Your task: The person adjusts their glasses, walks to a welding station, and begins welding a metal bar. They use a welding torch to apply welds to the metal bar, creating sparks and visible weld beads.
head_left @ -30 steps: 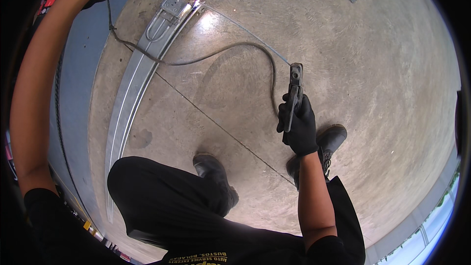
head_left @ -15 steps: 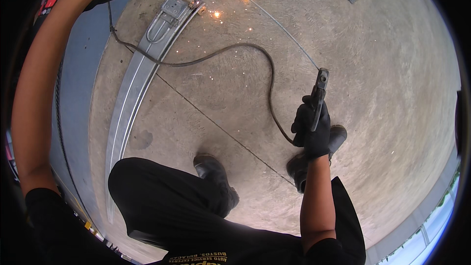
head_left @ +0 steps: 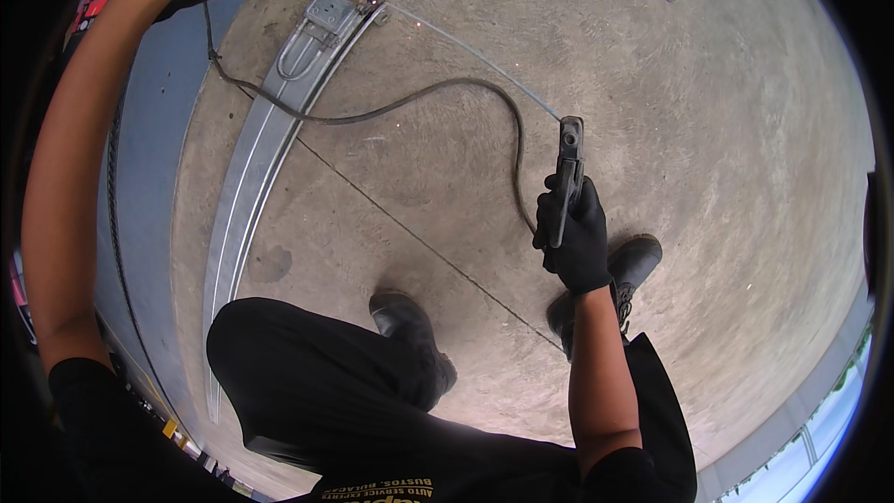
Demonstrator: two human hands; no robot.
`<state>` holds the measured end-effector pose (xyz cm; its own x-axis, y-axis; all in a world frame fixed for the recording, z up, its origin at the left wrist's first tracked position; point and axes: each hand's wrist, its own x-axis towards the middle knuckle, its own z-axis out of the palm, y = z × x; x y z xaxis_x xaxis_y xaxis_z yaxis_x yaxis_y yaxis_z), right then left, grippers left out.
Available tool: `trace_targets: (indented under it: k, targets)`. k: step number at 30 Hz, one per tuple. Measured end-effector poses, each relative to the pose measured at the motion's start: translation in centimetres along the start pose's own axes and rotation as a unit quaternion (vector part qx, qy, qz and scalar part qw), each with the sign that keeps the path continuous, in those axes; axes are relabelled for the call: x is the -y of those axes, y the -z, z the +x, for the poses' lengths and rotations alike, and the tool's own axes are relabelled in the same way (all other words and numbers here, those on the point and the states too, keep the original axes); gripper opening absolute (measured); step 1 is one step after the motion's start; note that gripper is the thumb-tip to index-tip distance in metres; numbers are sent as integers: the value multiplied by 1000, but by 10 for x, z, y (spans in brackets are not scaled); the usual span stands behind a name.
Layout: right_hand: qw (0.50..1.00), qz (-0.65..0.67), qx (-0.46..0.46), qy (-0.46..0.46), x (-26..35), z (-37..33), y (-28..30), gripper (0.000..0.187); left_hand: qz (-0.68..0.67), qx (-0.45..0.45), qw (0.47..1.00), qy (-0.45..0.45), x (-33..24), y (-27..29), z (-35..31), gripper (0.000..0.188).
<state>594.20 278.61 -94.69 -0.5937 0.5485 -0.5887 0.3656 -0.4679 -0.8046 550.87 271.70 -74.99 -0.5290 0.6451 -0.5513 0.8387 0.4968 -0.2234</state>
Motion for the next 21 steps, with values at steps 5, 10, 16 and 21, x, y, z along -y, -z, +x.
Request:
trace_targets:
  k: [5, 10, 16, 21]
  targets:
    - [1000, 0, 9, 8, -2, 1, -2, 25, 11, -19, 1000, 0, -3, 1, -2, 49]
    - [1000, 4, 6, -18, 3, -1, -6, 18, -2, 6, 1000, 19, -5, 3, -3, 49]
    - [1000, 13, 12, -16, 5, -2, -7, 12, -1, 4, 1000, 24, -4, 3, 1, 47]
    - [999, 42, 20, -16, 5, -2, -6, 15, -13, 2, 1000, 2, -5, 3, -4, 47]
